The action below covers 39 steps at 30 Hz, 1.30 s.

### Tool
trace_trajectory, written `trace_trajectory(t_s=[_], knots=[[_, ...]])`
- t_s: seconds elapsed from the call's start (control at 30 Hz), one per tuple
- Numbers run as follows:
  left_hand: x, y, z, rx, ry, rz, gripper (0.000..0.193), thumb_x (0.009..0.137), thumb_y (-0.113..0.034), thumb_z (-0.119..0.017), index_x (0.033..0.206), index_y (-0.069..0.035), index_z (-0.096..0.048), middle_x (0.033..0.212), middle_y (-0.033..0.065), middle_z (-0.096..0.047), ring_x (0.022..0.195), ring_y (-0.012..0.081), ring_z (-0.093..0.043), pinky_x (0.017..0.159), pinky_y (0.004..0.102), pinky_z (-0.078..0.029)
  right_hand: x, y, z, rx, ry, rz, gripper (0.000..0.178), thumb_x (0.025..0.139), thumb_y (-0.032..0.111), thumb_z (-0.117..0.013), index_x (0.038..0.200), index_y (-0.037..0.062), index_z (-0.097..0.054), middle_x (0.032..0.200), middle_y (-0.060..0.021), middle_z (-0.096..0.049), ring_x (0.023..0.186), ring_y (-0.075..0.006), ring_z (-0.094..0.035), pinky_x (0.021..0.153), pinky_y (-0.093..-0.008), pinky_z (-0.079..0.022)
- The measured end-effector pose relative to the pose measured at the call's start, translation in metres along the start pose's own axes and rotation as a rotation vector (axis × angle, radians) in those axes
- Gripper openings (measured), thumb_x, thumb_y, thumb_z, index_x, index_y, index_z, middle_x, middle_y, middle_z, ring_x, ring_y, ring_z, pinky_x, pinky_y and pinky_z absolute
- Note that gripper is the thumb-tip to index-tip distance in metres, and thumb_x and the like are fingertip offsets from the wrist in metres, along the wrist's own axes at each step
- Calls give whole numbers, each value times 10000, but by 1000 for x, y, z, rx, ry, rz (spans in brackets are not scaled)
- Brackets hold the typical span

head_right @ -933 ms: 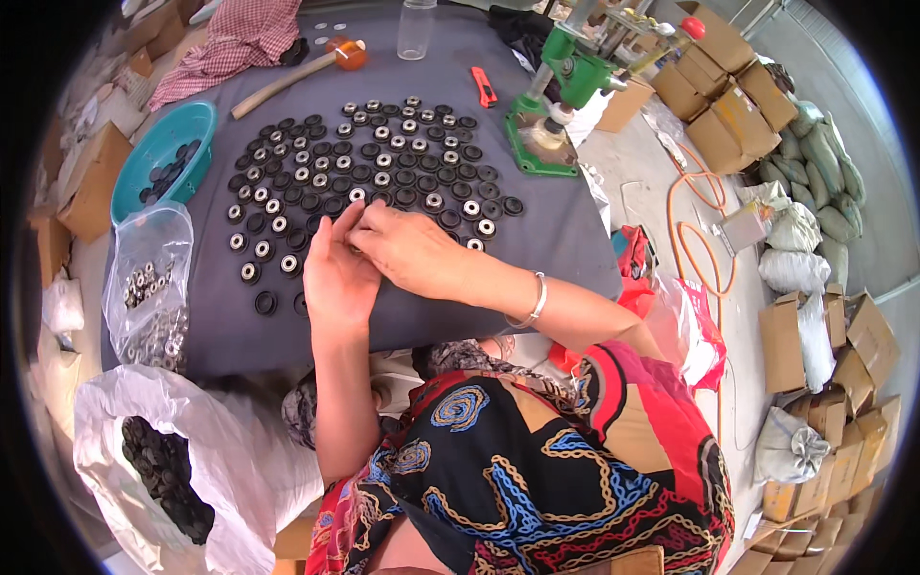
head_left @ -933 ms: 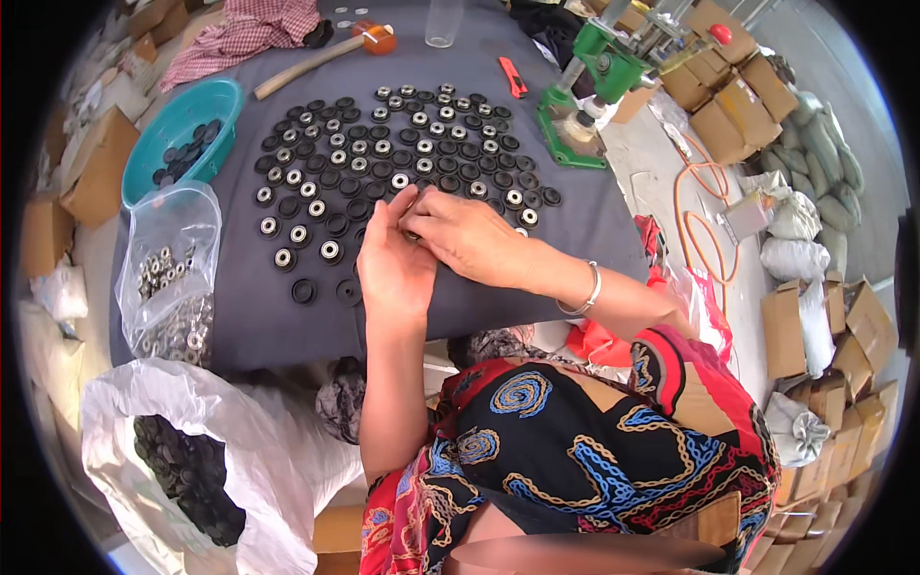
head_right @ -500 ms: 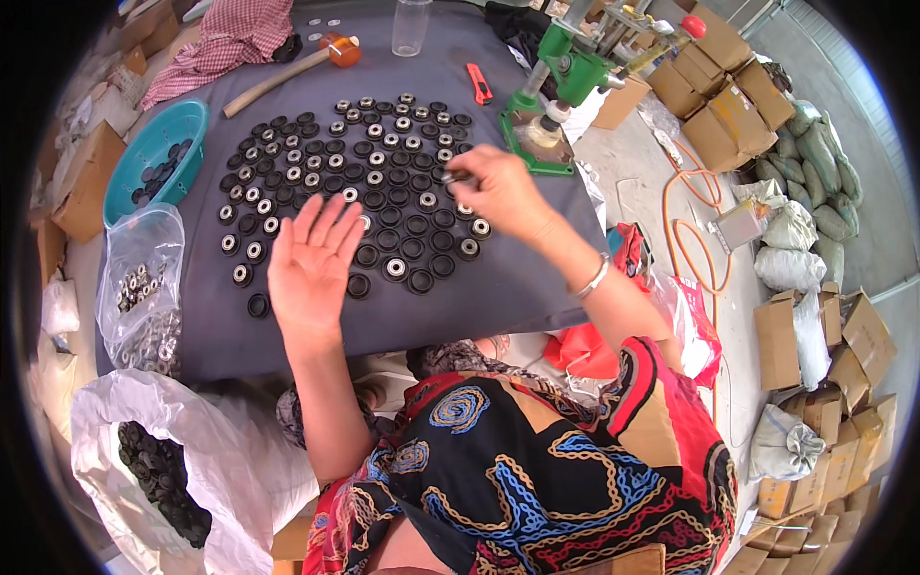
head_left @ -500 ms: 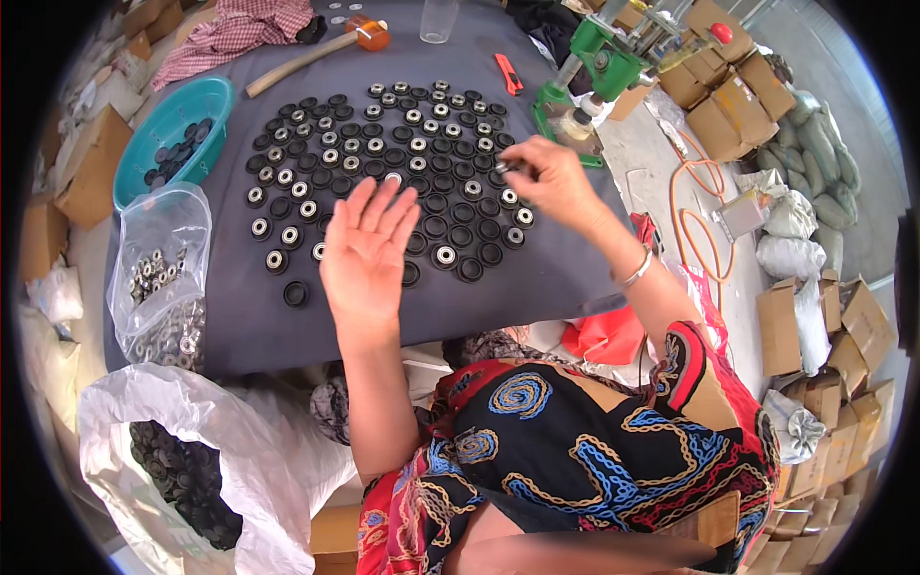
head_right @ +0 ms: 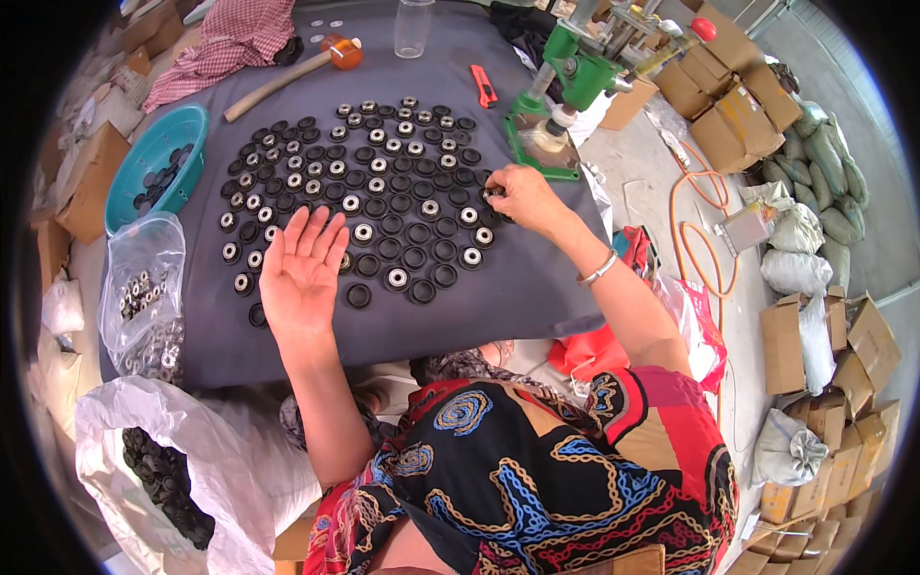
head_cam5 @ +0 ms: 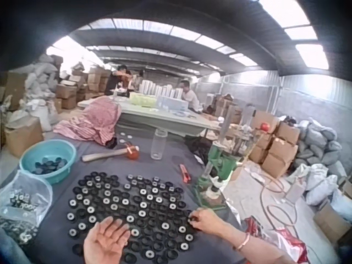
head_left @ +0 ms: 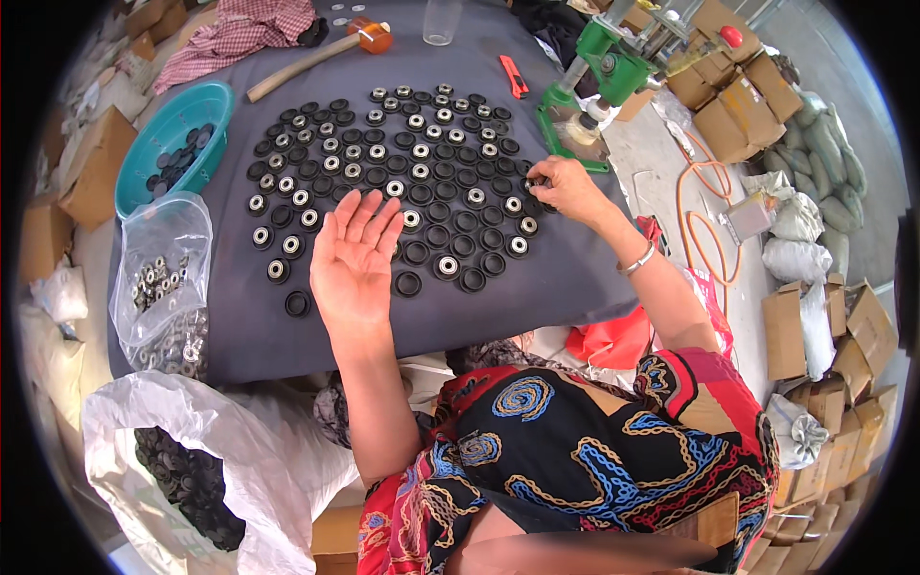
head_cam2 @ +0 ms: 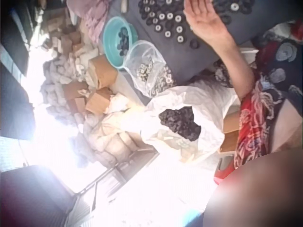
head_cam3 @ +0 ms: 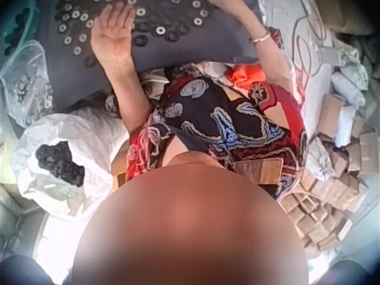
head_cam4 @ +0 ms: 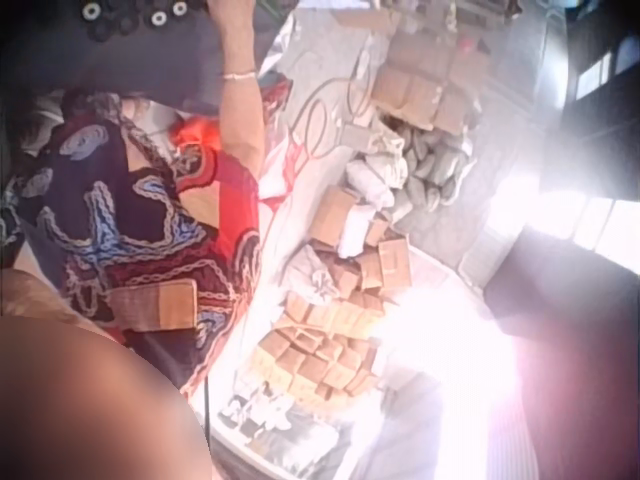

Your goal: The person inserts metal bearings into circular plastic rings on a table by hand, taps the bearings into the rings using a mallet, and places plastic caps over the assemblies.

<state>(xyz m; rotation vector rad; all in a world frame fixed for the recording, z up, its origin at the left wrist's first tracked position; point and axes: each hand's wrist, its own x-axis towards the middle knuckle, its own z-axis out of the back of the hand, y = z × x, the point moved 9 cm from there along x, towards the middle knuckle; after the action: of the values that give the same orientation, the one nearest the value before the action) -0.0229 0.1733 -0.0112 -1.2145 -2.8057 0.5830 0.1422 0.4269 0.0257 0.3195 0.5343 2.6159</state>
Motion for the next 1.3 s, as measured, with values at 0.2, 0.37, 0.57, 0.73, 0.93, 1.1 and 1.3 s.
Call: trace_trajectory(t_s=[0.2,0.37,0.57,0.73,0.93,1.1,1.3], knots=[[1,-7,3,-16,23,-14,384,993,-266,-417,1165,53,-545,1144,205,-593,1118,376,-562,985,474,-454,12,8,-8,-90,48,57,209,767,129,-656,909,-23,-674,847,-181,-642,797,-331,-631,732,-406,-502],[-3,-6,8,-64,-53,8,348,966,-246,-447,1131,30,-581,1144,195,-615,1100,383,-578,988,481,-449,2,40,5,-385,-7,120,222,757,127,-655,959,34,-651,871,-167,-594,841,-348,-611,737,-441,-496],[-15,-26,14,-106,-114,-111,314,961,-256,-462,1102,1,-576,1042,138,-638,1020,323,-613,918,433,-471,38,209,14,54,-121,472,148,788,54,-674,924,9,-634,814,-110,-580,705,-258,-585,630,-334,-463],[-21,-31,19,-135,-150,-128,251,944,-210,-488,1065,-10,-581,977,113,-644,936,284,-630,840,393,-490,66,392,-30,268,17,1010,156,793,61,-661,944,34,-633,848,-106,-599,756,-291,-608,656,-350,-485],[-30,-46,18,-119,-138,-151,241,962,-124,-397,1126,4,-519,1026,113,-627,957,236,-623,823,372,-493,114,513,-183,-61,369,1212,261,794,108,-623,1045,41,-645,927,-167,-639,884,-348,-619,783,-441,-482],[-38,-66,23,-173,-159,-226,211,949,-96,-425,1113,0,-518,1004,97,-636,923,204,-629,816,366,-494,148,538,-262,-120,395,1078,308,817,228,-614,1062,44,-646,966,-235,-632,968,-383,-612,878,-455,-475],[-44,-79,31,-217,-169,-247,219,936,-84,-468,1127,4,-532,970,81,-646,869,168,-637,809,357,-505,153,533,-286,-294,406,984,429,864,327,-604,1179,38,-556,1215,-249,-545,1068,-401,-583,913,-458,-467]])
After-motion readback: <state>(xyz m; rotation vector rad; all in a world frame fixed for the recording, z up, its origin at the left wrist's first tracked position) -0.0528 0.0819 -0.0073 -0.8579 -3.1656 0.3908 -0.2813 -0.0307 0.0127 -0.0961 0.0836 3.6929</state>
